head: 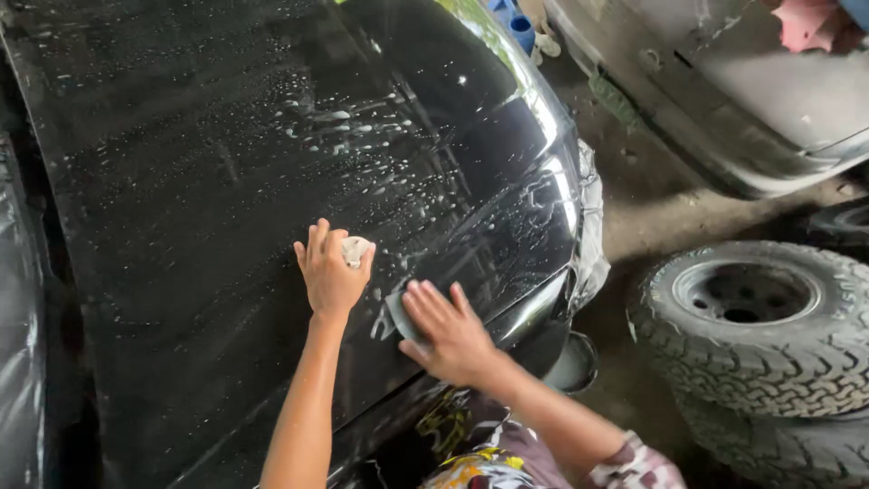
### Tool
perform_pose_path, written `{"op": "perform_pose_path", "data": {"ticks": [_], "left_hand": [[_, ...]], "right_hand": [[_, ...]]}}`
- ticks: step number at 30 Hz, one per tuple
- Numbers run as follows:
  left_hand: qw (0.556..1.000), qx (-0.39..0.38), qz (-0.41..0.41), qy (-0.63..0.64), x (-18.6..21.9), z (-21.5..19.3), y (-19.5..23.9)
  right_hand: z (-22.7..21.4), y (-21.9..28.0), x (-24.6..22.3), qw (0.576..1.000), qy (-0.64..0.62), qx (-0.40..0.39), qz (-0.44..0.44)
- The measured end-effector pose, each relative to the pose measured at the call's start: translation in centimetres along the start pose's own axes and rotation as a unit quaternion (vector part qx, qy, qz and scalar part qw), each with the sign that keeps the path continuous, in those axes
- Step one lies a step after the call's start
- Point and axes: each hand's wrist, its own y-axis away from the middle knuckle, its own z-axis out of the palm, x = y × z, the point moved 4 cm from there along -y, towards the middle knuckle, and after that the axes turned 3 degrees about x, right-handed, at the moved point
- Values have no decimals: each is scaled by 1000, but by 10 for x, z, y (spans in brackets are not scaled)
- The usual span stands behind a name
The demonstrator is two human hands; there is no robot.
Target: The person scrubs the hood of a black car using a sponge and a cloth. They repeatedly wipe the surface, which is covered in soapy water, and occasionally dip the cloth into a bucket on the floor.
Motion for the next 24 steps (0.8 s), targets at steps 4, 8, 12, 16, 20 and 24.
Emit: {"op": "perform_pose_path", "data": {"ticks": [4, 8, 12, 16, 20, 24], "left_hand": [[999, 14, -4, 40, -9, 6, 3], [1000, -4, -14, 20, -7, 5, 2], [999, 1, -17, 35, -9, 5, 2], [999, 1, -16, 47, -12, 7, 1], [999, -3, -21, 36, -13, 6, 8], [999, -10, -27, 21, -7, 3, -2]], "right_hand": [[-11, -47, 129, 969, 115, -146, 163], [-14, -55, 141, 959, 245, -70, 122], [-4, -23, -7, 909, 320, -238, 122], [-7, -29, 52, 989, 97, -74, 89], [30, -33, 166, 966, 166, 61, 190], [2, -36, -2, 982, 114, 45, 141]]}}
